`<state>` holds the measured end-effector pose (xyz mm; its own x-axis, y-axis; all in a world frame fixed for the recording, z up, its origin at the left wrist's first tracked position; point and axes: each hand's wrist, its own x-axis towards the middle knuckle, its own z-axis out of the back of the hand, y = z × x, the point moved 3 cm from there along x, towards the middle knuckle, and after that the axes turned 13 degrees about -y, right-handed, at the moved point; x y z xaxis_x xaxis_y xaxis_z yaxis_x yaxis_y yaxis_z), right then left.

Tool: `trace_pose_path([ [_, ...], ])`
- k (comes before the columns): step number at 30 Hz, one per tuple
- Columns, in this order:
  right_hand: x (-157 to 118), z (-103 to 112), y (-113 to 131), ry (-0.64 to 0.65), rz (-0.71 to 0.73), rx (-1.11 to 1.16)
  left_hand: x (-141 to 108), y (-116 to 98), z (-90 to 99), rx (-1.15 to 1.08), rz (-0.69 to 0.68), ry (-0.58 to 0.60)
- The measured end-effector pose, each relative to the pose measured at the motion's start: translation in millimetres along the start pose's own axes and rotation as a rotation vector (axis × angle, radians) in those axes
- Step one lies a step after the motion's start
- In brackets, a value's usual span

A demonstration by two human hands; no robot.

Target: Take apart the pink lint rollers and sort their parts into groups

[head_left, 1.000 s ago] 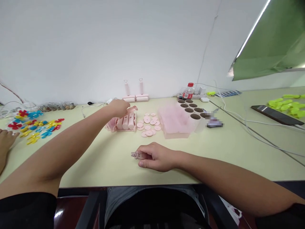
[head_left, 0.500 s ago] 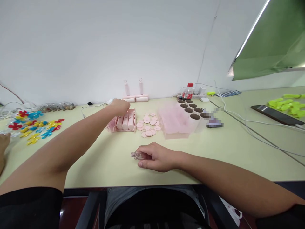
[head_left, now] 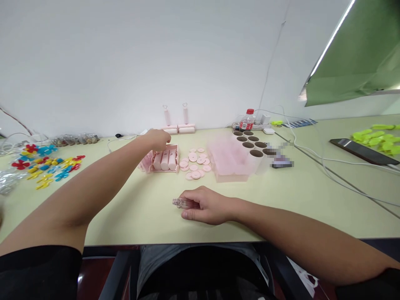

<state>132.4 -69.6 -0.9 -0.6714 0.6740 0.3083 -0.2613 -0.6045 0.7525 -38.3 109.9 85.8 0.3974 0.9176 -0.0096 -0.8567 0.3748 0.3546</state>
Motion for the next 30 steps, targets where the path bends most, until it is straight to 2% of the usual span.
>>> trace_pose_path([
  [5,0,0,0,0.002,-0.002,-0.005,-7,-3,8.8,-0.039,0.020,0.017],
  [13,0,-1,1,0.006,-0.013,0.004,-9,-2,9.8,-0.079,0.000,0.018],
  [18,0,-1,1,0.006,-0.007,-0.004,-11,2,4.6,-0.130,0.053,0.120],
  [21,0,-1,2,0.006,-0.019,0.002,-10,3,-0.1,-0.162,0.013,0.151],
  [24,0,-1,2,0.004,-0.025,0.008,-6,6,-1.7,-0.155,-0.032,0.130],
  [30,1,-1,2,0.004,-0.032,0.008,3,12,6.2,-0.142,-0.022,-0.007],
])
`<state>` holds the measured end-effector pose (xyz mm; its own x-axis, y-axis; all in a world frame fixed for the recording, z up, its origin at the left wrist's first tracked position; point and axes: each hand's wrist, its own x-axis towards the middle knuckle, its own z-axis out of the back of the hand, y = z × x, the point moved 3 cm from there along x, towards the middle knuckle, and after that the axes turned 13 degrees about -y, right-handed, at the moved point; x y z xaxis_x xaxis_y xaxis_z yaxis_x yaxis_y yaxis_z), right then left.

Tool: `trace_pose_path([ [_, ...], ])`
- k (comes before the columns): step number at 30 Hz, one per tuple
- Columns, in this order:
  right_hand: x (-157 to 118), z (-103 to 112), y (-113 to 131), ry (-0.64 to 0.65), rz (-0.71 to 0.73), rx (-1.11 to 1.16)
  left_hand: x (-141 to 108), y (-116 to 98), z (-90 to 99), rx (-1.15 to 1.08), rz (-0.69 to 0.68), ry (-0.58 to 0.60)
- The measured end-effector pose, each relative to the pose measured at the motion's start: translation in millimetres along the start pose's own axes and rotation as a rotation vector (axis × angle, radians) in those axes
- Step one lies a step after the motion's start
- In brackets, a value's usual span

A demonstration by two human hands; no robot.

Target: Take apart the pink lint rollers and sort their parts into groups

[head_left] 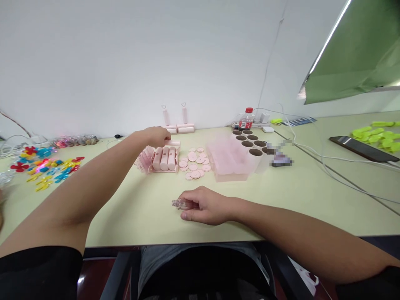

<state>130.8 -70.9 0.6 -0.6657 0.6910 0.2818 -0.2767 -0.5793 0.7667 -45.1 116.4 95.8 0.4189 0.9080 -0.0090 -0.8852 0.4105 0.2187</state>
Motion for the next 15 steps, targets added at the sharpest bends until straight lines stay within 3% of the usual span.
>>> trace_pose_path([
  [15,0,-1,0,-0.004,-0.007,0.018,22,2,-15.9,-0.016,0.099,0.046],
])
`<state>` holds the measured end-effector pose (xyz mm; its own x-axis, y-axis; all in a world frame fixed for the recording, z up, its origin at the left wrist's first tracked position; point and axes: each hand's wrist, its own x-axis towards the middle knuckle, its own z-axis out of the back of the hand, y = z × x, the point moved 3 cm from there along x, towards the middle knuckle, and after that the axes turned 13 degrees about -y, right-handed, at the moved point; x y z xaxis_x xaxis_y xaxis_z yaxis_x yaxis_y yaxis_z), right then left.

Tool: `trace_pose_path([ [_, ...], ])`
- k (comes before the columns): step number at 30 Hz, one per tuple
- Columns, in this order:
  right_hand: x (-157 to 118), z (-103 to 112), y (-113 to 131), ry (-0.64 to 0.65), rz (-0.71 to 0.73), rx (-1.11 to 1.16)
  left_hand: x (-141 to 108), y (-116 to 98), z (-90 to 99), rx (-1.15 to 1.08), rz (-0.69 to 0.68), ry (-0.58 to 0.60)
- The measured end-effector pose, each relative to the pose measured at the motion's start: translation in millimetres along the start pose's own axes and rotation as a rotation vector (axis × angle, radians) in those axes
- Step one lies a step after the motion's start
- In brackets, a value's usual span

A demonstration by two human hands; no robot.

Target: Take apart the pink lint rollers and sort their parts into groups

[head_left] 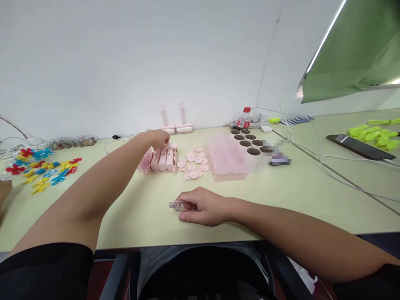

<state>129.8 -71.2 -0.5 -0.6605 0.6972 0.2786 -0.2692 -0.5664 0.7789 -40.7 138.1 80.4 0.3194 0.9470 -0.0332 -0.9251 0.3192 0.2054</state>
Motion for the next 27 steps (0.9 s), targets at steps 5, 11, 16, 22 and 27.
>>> trace_pose_path([
  [5,-1,1,1,-0.002,-0.003,-0.005,6,4,-5.3,-0.002,0.013,0.050],
  [11,-1,0,2,0.008,-0.002,-0.004,2,2,-1.4,-0.003,0.010,0.068],
  [16,-1,1,1,-0.014,-0.011,-0.002,-10,-9,11.5,0.003,0.021,0.021],
  [22,4,7,-11,-0.309,-0.171,0.256,-68,-50,37.1,-0.429,-0.065,-0.539],
  [27,8,8,-16,-0.406,-0.349,0.442,-130,-85,3.9,-0.961,-0.160,-0.523],
])
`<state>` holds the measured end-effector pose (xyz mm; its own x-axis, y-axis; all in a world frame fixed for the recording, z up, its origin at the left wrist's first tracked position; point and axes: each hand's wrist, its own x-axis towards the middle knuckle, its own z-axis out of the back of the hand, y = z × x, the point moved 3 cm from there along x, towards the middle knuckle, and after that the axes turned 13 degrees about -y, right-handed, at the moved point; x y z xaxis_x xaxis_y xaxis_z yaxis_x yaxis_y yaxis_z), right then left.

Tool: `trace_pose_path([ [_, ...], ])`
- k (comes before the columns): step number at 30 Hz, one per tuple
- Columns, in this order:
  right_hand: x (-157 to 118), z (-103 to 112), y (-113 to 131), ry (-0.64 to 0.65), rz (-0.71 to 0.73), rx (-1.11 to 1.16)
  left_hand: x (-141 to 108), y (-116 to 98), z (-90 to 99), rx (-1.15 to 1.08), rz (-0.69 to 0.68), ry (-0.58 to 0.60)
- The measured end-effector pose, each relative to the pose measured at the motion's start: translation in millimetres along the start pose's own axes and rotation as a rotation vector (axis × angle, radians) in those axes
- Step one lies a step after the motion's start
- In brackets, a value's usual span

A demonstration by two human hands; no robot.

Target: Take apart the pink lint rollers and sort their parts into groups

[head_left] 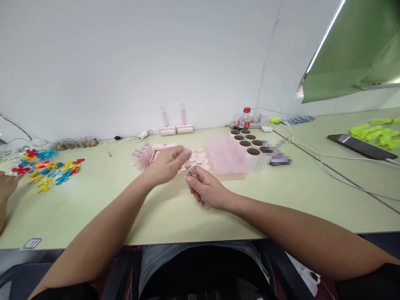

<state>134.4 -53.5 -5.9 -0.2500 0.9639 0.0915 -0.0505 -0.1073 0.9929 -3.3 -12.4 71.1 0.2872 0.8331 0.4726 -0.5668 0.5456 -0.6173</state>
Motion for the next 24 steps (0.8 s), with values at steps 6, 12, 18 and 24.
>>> trace_pose_path([
  [6,2,-1,-1,-0.019,-0.022,0.052,-25,24,-16.8,-0.348,0.223,-0.068],
  [12,5,1,-7,0.046,0.006,0.025,-13,45,-5.7,-0.730,0.460,-0.312],
  [18,6,4,-10,0.018,0.042,0.027,-17,40,-19.2,-0.759,0.510,-0.210],
  [24,10,7,0,0.039,0.024,0.120,-18,32,-23.9,-0.884,0.635,-0.378],
])
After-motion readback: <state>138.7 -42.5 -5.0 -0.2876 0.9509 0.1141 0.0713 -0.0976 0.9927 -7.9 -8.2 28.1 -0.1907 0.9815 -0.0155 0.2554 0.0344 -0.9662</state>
